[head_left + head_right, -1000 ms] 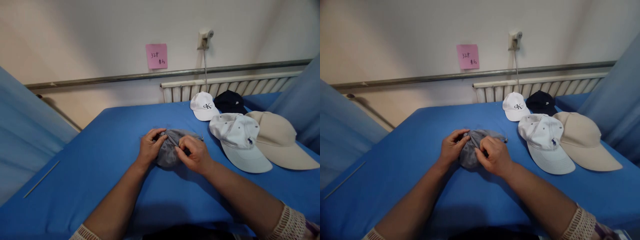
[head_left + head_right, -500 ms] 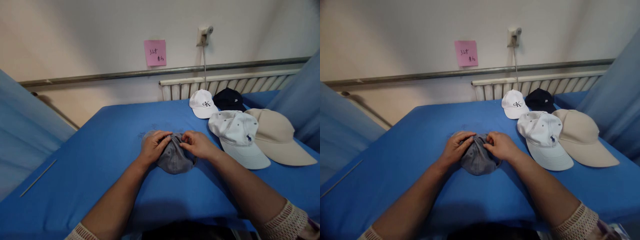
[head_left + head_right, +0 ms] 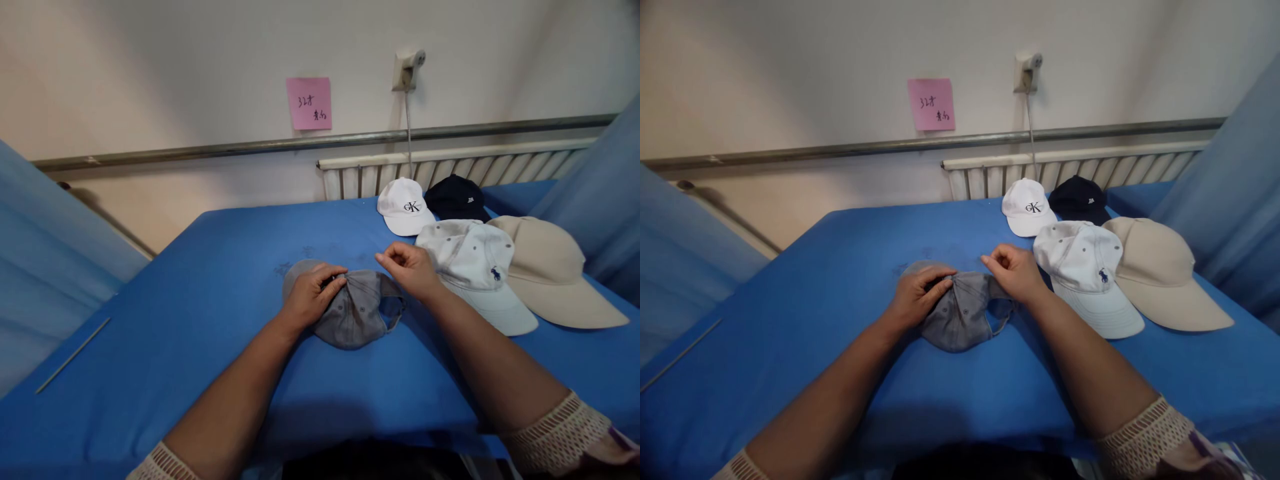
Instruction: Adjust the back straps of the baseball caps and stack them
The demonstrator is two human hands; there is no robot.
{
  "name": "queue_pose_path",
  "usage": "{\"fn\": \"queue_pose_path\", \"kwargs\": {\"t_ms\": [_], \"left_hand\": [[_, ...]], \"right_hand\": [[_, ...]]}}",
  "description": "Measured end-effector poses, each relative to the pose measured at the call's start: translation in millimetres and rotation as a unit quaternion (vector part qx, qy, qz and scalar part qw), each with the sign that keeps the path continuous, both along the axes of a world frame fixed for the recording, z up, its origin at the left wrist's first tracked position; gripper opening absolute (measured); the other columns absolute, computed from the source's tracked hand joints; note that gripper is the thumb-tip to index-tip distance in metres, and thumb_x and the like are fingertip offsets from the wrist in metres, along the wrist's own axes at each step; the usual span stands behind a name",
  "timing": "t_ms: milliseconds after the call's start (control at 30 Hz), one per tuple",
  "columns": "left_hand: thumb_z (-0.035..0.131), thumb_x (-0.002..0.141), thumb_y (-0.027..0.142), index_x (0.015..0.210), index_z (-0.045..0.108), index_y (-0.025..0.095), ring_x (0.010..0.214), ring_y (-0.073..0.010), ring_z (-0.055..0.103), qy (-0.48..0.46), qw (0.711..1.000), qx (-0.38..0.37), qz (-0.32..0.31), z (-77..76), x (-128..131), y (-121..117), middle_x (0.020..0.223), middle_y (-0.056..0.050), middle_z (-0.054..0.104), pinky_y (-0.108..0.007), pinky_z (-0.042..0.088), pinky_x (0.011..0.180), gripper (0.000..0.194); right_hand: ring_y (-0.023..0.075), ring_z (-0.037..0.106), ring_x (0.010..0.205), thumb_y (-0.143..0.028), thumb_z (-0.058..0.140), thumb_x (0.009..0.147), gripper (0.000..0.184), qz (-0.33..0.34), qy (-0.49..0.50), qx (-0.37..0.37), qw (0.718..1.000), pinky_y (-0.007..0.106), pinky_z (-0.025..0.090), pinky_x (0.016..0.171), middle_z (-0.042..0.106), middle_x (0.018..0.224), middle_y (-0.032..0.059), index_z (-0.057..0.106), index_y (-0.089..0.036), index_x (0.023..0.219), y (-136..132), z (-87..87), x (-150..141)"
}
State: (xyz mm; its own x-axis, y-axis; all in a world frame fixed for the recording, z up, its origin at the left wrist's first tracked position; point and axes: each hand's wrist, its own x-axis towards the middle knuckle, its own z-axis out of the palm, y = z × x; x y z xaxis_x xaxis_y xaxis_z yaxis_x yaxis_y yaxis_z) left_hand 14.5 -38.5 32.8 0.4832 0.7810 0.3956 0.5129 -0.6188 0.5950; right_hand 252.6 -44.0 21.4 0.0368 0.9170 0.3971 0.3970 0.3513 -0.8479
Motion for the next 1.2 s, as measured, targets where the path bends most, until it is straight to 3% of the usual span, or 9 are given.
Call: {"fn": "queue_pose_path", "kwargs": {"t_ms": [133, 233, 333, 433, 700, 867, 1033, 1100, 1200], "left_hand": [[0.057, 0.092, 0.032, 0.107, 0.07, 0.021, 0.092, -0.0185, 0.066, -0.013, 1.0, 0.01, 0.007, -1.7, 1, -1, 0.099, -0.005, 0.072, -0.035, 0.05, 0.085, 0.023], [0.058, 0.091, 0.031, 0.105, 0.07, 0.021, 0.089, -0.0181, 0.066, -0.024, 0.999, 0.02, 0.01, -2.1, 2, -2, 0.097, -0.005, 0.072, -0.034, 0.051, 0.082, 0.022], [0.059, 0.09, 0.03, 0.103, 0.07, 0.02, 0.089, -0.0182, 0.066, -0.03, 0.999, 0.034, 0.018, -1.9, 4, -4, 0.097, -0.005, 0.072, -0.034, 0.051, 0.082, 0.02], [0.06, 0.089, 0.03, 0.102, 0.07, 0.021, 0.088, -0.018, 0.066, -0.034, 0.998, 0.048, 0.025, -1.2, 6, -5, 0.095, -0.005, 0.072, -0.034, 0.052, 0.082, 0.019], [0.06, 0.09, 0.029, 0.099, 0.071, 0.021, 0.085, -0.0173, 0.066, -0.048, 0.997, 0.06, 0.015, 3.5, 7, -8, 0.091, -0.005, 0.072, -0.034, 0.052, 0.08, 0.016], [0.061, 0.089, 0.029, 0.099, 0.072, 0.022, 0.089, -0.0182, 0.067, -0.077, 0.996, 0.035, 0.017, 2.3, 9, -11, 0.094, -0.005, 0.073, -0.034, 0.053, 0.083, 0.017], [0.054, 0.092, 0.032, 0.112, 0.069, 0.023, 0.1, -0.019, 0.067, -0.11, 0.992, -0.053, 0.013, 6.0, -1, -5, 0.109, -0.006, 0.073, -0.035, 0.052, 0.092, 0.027], [0.054, 0.091, 0.029, 0.113, 0.069, 0.023, 0.105, -0.0201, 0.065, -0.073, 0.996, -0.055, 0.005, 9.5, -11, 3, 0.113, -0.007, 0.071, -0.037, 0.05, 0.095, 0.027], [0.057, 0.089, 0.024, 0.113, 0.07, 0.025, 0.11, -0.0217, 0.062, 0.037, 0.995, -0.042, -0.078, 12.9, -24, 14, 0.115, -0.006, 0.071, -0.042, 0.044, 0.102, 0.028]], "right_hand": [[0.0106, 0.046, 0.054, -0.048, 0.068, 0.079, 0.031, 0.13, -0.132, -0.009, 0.983, 0.024, 0.034, 0.052, 0.057, 0.064, -0.0021, 0.06, -0.019, 0.072, -15, 13.0, -6], [0.0123, 0.051, 0.063, -0.044, 0.074, 0.075, 0.029, 0.149, -0.238, 0.013, 0.96, 0.026, 0.036, 0.058, 0.062, 0.075, 0.0001, 0.061, -0.019, 0.08, -21, 16.1, -13], [0.0119, 0.05, 0.062, -0.03, 0.066, 0.082, 0.014, 0.156, -0.282, 0.017, 0.946, 0.026, 0.034, 0.058, 0.061, 0.072, -0.0005, 0.058, -0.019, 0.08, -22, 12.8, -19], [0.0107, 0.048, 0.058, -0.022, 0.062, 0.083, 0.008, 0.16, -0.265, 0.019, 0.95, 0.025, 0.033, 0.056, 0.058, 0.068, -0.002, 0.057, -0.019, 0.077, -22, 11.0, -21], [0.0093, 0.044, 0.053, -0.025, 0.057, 0.086, 0.02, 0.128, -0.091, 0.041, 0.987, 0.023, 0.033, 0.05, 0.05, 0.06, -0.0035, 0.052, -0.019, 0.067, -24, 17.3, -12], [0.0123, 0.051, 0.063, -0.038, 0.067, 0.083, 0.021, 0.107, -0.172, 0.109, 0.973, 0.027, 0.039, 0.058, 0.059, 0.078, 0.0012, 0.061, -0.019, 0.089, -28, 14.6, -22], [0.0168, 0.059, 0.078, -0.03, 0.055, 0.092, 0.012, 0.103, -0.234, 0.135, 0.957, 0.029, 0.042, 0.067, 0.064, 0.085, 0.0043, 0.063, -0.021, 0.091, -27, 10.6, -28], [0.0176, 0.059, 0.079, -0.029, 0.054, 0.093, 0.013, 0.101, -0.231, 0.137, 0.958, 0.03, 0.043, 0.069, 0.064, 0.084, 0.0046, 0.063, -0.021, 0.09, -25, 10.8, -25], [0.0181, 0.059, 0.078, -0.028, 0.054, 0.093, 0.013, 0.095, -0.226, 0.136, 0.96, 0.031, 0.045, 0.069, 0.064, 0.083, 0.0048, 0.064, -0.021, 0.088, -21, 11.1, -19]]}}
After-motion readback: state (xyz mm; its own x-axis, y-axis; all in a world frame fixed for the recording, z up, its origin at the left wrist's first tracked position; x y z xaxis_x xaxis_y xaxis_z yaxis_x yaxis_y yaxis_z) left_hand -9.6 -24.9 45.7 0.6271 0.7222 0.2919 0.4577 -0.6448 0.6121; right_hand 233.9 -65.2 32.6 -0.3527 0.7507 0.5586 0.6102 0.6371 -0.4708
